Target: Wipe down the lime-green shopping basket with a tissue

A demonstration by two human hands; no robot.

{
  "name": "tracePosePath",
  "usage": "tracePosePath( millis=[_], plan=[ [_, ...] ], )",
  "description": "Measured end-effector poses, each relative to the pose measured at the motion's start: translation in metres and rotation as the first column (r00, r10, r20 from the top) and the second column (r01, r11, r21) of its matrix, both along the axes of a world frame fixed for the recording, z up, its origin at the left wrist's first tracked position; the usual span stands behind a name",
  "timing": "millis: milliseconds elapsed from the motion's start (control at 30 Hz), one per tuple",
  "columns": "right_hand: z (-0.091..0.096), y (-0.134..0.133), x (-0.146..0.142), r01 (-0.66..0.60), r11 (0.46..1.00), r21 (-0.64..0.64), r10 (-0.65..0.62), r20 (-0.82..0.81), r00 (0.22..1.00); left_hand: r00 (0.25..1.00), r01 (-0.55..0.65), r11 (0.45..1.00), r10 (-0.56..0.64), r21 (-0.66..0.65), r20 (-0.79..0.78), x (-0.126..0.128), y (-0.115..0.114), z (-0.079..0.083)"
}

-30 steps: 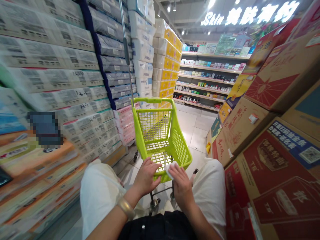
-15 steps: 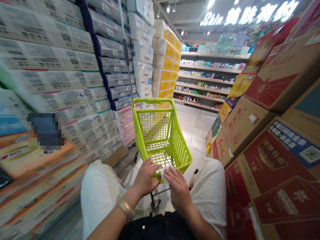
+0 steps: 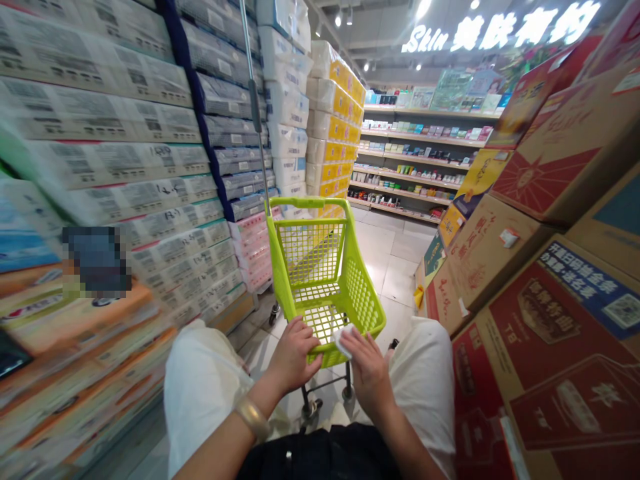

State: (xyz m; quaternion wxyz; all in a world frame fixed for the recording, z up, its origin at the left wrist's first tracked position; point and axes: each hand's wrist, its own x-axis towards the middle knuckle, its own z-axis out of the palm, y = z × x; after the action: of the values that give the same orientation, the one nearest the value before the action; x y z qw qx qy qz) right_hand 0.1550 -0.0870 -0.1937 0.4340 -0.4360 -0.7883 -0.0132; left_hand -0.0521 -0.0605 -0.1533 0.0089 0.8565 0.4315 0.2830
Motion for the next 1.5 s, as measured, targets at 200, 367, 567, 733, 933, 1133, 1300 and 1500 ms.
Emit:
tracePosePath(
  millis=[200, 367, 567, 733, 933, 1133, 1300, 1500],
  plan=[
    [-0.005, 0.003, 0.010, 0.160, 0.986, 0.037, -0.157, -0.084, 0.984, 1.000, 0.001, 1.000, -0.001, 0.007, 0.018, 0.000, 0.001, -0.003],
    [-0.002, -0.005, -0.006, -0.075, 0.997, 0.020, 0.074, 0.057, 0.996, 1.000, 0.002, 1.000, -0.002, 0.003, 0.028, 0.000, 0.003, -0.006],
    [-0.009, 0.009, 0.023, 0.246, 0.969, 0.030, -0.241, -0.129, 0.962, 0.999, 0.001, 1.000, -0.001, 0.013, 0.036, 0.000, 0.003, -0.007],
    [-0.008, -0.004, -0.008, -0.059, 0.998, 0.031, 0.059, 0.003, 0.998, 0.999, 0.003, 1.000, -0.004, 0.021, 0.036, 0.001, 0.003, -0.006],
    [-0.014, 0.011, 0.034, 0.162, 0.985, 0.064, -0.147, -0.195, 0.970, 0.999, 0.011, 1.000, -0.012, 0.019, 0.045, -0.002, 0.003, -0.007],
    [-0.012, 0.000, 0.011, 0.058, 0.996, 0.062, -0.051, -0.117, 0.992, 0.999, 0.005, 1.000, -0.005, 0.011, 0.045, 0.001, 0.004, -0.007],
    [-0.007, -0.002, 0.002, -0.021, 0.998, 0.055, 0.024, -0.056, 0.998, 1.000, 0.002, 1.000, -0.003, 0.017, 0.028, -0.001, 0.002, -0.005],
    [-0.010, 0.001, 0.018, 0.139, 0.989, 0.047, -0.128, -0.184, 0.975, 0.999, -0.004, 1.000, 0.003, 0.018, 0.041, 0.001, 0.002, -0.004]
  ],
)
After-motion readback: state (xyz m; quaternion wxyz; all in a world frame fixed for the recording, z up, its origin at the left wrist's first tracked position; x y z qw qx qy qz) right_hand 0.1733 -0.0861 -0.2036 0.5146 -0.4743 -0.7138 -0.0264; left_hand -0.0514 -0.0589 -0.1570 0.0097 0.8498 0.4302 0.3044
